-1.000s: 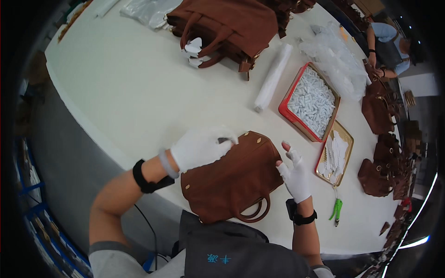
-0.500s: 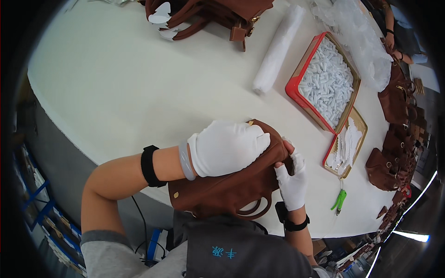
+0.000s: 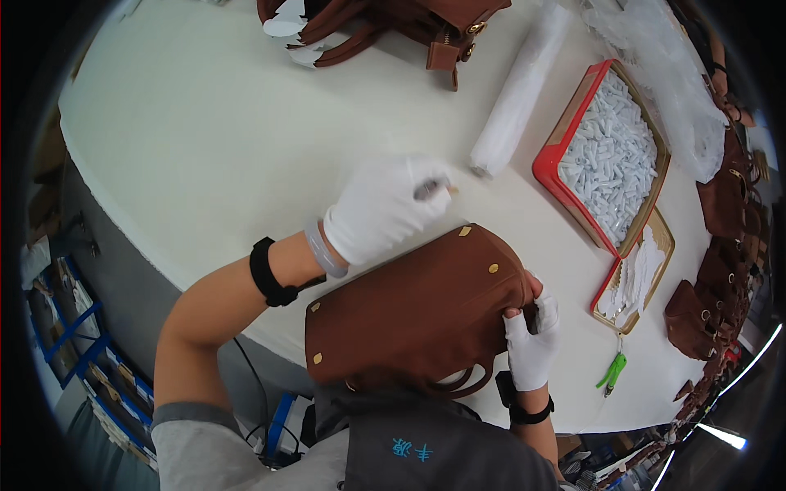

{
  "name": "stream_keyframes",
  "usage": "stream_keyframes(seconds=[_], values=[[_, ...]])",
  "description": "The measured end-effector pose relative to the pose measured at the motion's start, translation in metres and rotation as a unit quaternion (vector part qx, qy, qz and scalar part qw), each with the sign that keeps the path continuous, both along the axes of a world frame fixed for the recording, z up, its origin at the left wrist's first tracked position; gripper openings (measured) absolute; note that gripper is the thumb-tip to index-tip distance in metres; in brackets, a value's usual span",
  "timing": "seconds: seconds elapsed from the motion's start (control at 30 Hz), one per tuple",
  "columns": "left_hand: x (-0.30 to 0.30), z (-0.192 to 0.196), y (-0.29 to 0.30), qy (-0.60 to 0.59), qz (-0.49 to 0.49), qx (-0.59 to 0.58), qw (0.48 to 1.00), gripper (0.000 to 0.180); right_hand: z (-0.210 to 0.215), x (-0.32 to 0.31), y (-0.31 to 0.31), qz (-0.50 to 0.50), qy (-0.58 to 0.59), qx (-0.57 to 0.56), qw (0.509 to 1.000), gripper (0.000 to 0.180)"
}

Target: The person assembles brown handbags at a factory workstation. They insert white stuffing into the bags, attach small gold corner studs by hand, and wipe the surfaces with a cloth. The person then stacks the finished bags and handles white packaging materials.

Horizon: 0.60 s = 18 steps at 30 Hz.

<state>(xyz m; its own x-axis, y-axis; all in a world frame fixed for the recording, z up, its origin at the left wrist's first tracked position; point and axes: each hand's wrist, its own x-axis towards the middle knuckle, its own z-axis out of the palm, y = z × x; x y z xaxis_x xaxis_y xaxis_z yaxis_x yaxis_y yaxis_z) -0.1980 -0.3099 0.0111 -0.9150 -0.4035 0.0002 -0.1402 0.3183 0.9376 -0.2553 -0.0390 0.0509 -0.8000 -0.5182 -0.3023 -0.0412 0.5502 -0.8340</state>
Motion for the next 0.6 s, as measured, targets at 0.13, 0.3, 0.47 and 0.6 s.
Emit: stream_keyframes(seconds=[0.13,0.3,0.47,0.6], values=[[0.006,-0.010,0.013,0.019,-0.094,-0.190,0.977,0.005,-0.001,0.000,-0.002,-0.001,0.001,-0.006,1.000,0.047],[0.001,-0.012,0.017,0.012,-0.165,-0.251,0.954,0.005,-0.001,-0.003,-0.002,0.015,0.006,0.003,1.000,0.046],[0.004,-0.012,0.014,0.050,-0.181,-0.230,0.955,0.008,0.000,-0.002,-0.006,0.010,0.010,0.001,1.000,0.045],[0.004,-0.008,0.013,0.033,-0.203,-0.246,0.947,0.006,0.000,-0.004,-0.006,0.019,0.017,-0.002,1.000,0.045]])
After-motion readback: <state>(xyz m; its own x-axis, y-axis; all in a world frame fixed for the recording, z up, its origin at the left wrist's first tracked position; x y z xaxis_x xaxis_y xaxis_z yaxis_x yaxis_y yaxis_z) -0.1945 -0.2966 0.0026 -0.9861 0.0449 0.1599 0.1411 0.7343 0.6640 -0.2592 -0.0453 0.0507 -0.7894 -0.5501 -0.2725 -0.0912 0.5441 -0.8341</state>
